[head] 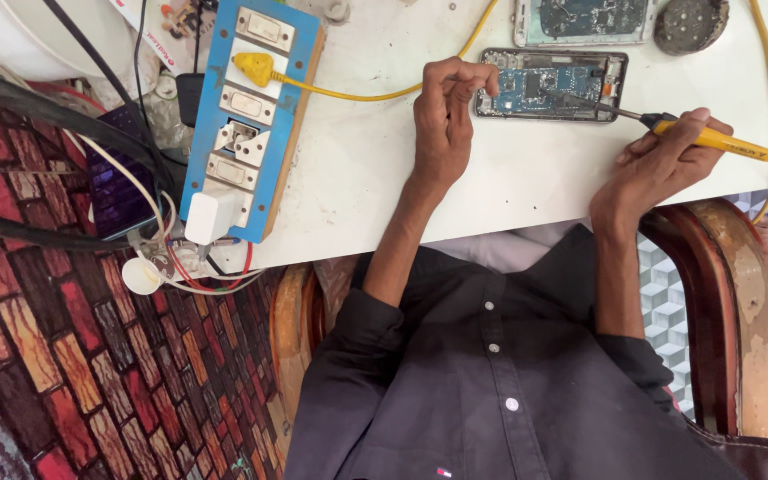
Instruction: The person uses a soldering iron to apply heat to specific points on a mobile phone motherboard while holding solder wire in the other hand. The person repeatedly touches the iron to the board and feeds solder to the joints.
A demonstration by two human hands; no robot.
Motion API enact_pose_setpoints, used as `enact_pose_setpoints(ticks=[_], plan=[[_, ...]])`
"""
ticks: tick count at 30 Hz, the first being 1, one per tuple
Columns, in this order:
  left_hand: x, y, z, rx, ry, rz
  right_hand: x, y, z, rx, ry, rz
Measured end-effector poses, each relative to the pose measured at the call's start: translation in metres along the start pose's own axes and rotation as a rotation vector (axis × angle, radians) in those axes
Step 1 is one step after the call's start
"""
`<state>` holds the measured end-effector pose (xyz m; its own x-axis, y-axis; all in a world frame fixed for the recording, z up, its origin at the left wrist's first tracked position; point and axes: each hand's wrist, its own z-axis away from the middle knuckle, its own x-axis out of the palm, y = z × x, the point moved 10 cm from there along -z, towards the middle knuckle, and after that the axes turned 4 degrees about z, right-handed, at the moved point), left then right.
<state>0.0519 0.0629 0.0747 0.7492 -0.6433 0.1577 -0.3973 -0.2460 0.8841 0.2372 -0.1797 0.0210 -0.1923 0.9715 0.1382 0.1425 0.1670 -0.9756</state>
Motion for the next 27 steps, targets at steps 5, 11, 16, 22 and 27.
enact_pose_setpoints(ticks=[5, 11, 16, 22, 27], plan=[[0.001, -0.008, 0.0, -0.041, -0.013, -0.051, 0.002, 0.0, -0.001, -0.017, -0.025, 0.004], [0.0, -0.002, 0.0, 0.005, -0.007, -0.013, -0.002, 0.002, 0.0, -0.01, -0.016, 0.006], [0.001, 0.002, -0.001, 0.03, -0.009, -0.004, -0.003, 0.003, -0.002, -0.017, -0.006, -0.01], [0.001, -0.001, 0.0, -0.025, -0.007, -0.03, -0.004, 0.003, -0.001, -0.011, -0.006, 0.01], [0.001, 0.001, 0.0, -0.007, -0.005, -0.012, -0.006, 0.006, -0.002, 0.006, -0.01, 0.013]])
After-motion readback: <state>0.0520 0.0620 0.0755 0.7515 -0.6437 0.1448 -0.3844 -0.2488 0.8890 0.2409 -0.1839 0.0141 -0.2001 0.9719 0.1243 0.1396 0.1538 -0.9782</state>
